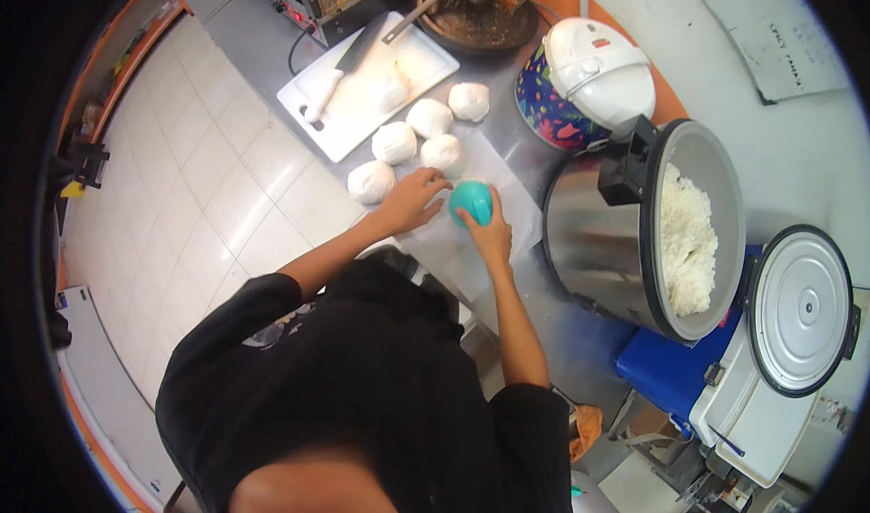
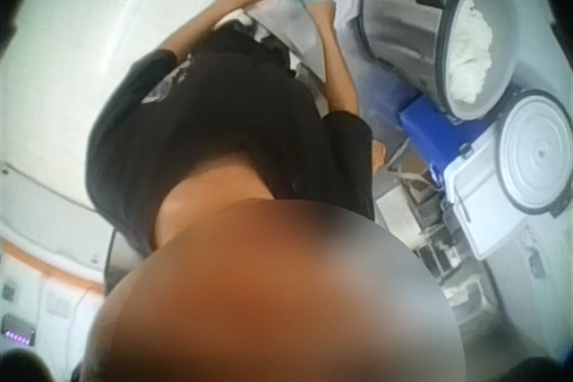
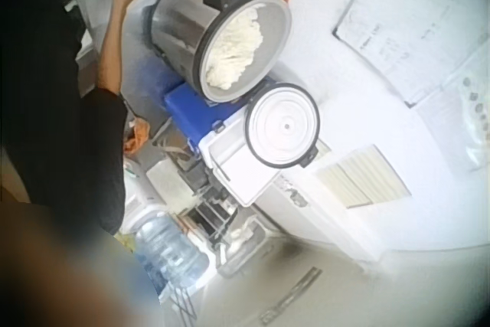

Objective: The person scoops cooked rice from a large cooker with a green scoop, places it on a cutting board, and shapes it into round balls by hand. The formed rice balls are placed in a row and then transferred into a cooler. The person also wipes the countertop with an orange cloth.

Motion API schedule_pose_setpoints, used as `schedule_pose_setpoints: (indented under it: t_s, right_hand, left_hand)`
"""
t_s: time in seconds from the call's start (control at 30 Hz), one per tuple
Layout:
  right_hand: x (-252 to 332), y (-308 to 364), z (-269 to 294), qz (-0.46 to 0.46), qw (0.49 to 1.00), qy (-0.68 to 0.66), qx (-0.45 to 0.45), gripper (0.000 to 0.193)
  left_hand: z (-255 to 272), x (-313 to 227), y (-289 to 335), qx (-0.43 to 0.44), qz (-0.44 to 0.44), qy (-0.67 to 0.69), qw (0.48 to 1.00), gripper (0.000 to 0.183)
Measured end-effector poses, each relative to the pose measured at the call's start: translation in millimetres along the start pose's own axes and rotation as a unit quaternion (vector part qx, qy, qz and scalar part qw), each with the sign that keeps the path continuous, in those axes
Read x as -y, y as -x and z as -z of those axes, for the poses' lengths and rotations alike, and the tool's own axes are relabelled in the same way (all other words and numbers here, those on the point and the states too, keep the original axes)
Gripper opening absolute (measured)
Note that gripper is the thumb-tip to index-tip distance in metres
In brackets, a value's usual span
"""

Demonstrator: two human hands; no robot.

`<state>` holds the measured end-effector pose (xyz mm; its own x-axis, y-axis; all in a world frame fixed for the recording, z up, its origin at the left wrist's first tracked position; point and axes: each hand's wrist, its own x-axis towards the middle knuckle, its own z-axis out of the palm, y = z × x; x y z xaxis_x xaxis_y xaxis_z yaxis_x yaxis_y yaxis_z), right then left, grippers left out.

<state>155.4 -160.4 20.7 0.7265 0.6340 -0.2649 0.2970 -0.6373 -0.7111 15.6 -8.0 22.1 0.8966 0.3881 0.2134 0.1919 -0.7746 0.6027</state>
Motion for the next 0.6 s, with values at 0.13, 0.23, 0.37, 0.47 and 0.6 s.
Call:
schedule_pose_setpoints:
  t_s: [0.13, 0.23, 0.37, 0.47, 0.6]
  right_hand:
    - [4, 2, 4, 0.052, 0.998, 0.013, -0.028, 0.081]
    - [2, 1, 2, 0.046, 0.999, 0.008, -0.019, 0.080]
    - [-3, -4, -2, 0.058, 0.998, -0.002, -0.016, 0.081]
    - [-5, -8, -2, 0.031, 0.999, -0.035, 0.020, 0.080]
    - [-4, -11, -3, -0.017, 0.999, -0.014, 0.037, 0.078]
  left_hand:
    - [-7, 17, -37, -0.085, -0.063, -0.153, 0.983, 0.055]
    - [-9, 38, -60, 0.025, -0.070, -0.239, 0.968, 0.063]
    - [-10, 46, -78, 0.072, -0.096, -0.248, 0.961, 0.063]
    - [-12, 41, -79, 0.093, -0.049, -0.231, 0.967, 0.061]
    - [-19, 38, -79, 0.060, -0.029, -0.219, 0.973, 0.061]
